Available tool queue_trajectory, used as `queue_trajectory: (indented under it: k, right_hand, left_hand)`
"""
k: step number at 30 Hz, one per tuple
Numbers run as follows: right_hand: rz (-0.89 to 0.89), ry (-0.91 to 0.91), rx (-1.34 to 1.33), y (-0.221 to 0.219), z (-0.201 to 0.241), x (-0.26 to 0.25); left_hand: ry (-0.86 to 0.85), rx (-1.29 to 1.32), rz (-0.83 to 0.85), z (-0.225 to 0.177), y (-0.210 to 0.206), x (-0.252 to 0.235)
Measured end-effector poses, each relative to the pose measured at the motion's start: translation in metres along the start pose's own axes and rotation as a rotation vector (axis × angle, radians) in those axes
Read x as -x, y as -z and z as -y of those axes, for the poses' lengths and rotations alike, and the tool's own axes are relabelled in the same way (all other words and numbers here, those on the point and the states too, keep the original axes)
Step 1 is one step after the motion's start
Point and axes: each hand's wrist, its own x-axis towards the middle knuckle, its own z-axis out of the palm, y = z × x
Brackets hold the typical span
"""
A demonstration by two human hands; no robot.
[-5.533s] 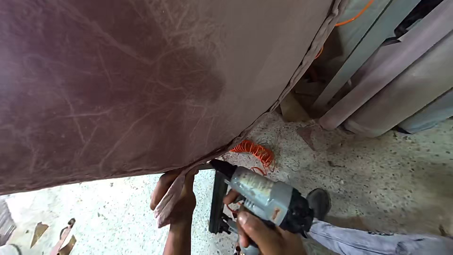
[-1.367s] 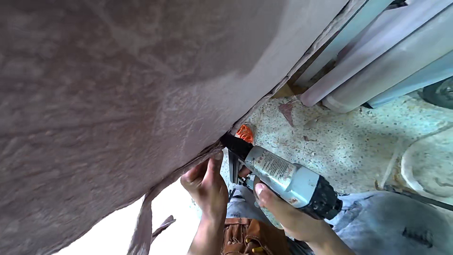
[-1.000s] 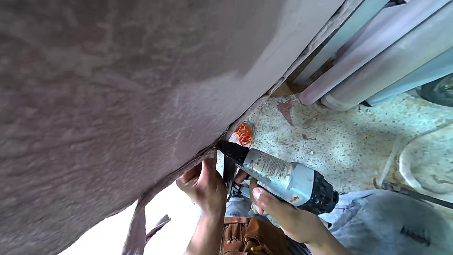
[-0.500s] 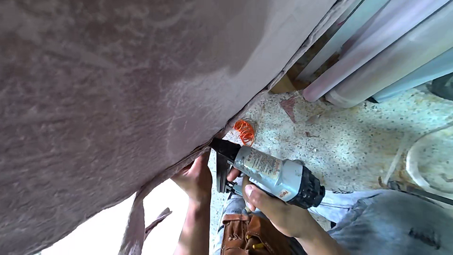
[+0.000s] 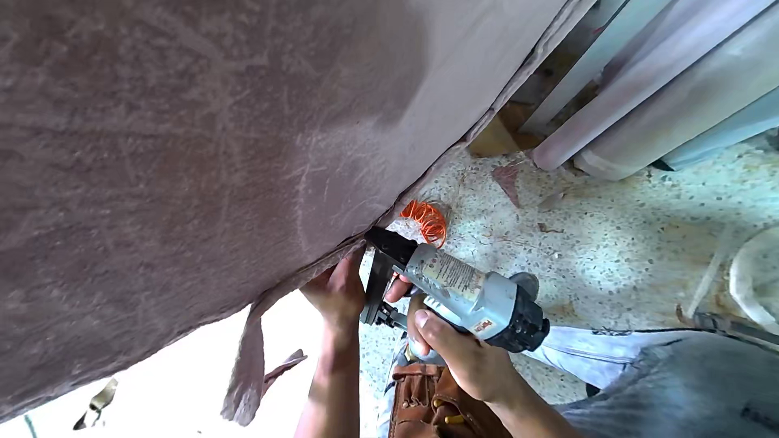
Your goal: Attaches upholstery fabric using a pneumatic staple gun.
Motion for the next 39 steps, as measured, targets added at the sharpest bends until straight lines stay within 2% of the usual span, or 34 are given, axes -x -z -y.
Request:
queue_trajectory:
  k: [6, 12, 16, 20, 24, 28, 34, 39]
  right_hand:
    - [-0.041, -0.016, 0.078, -0.01, 0.0, -0.004]
    - [-0.029, -0.014, 0.001, -0.021, 0.006, 0.009]
    - [-0.032, -0.013, -0.011, -0.028, 0.01, 0.013]
    - [-0.002, 0.012, 0.001, -0.032, 0.012, 0.012]
    - [-0.011, 0.005, 0.024, -0.034, 0.014, 0.01]
    - [-0.034, 0.008, 0.048, -0.038, 0.017, 0.008]
    - [-0.046, -0.04, 0.016, -0.043, 0.025, 0.008]
    - [-0.043, -0.048, -0.023, -0.052, 0.029, 0.016]
  left_hand:
    - [-0.016, -0.029, 0.003, 0.0, 0.005, -0.007]
    - [0.02, -0.14, 0.031, -0.015, 0.009, -0.004]
    - [-0.062, -0.097, 0.048, -0.019, 0.018, -0.004]
    - [-0.139, -0.276, 0.05, -0.021, 0.02, -0.007]
    - [-0.124, -0.29, 0.085, -0.026, 0.02, -0.01]
    - [-0.124, -0.357, 0.048, -0.028, 0.02, -0.011]
    - [-0.088, -0.259, 0.038, -0.024, 0.023, -0.016]
    - [-0.183, -0.307, 0.045, -0.019, 0.025, -0.018]
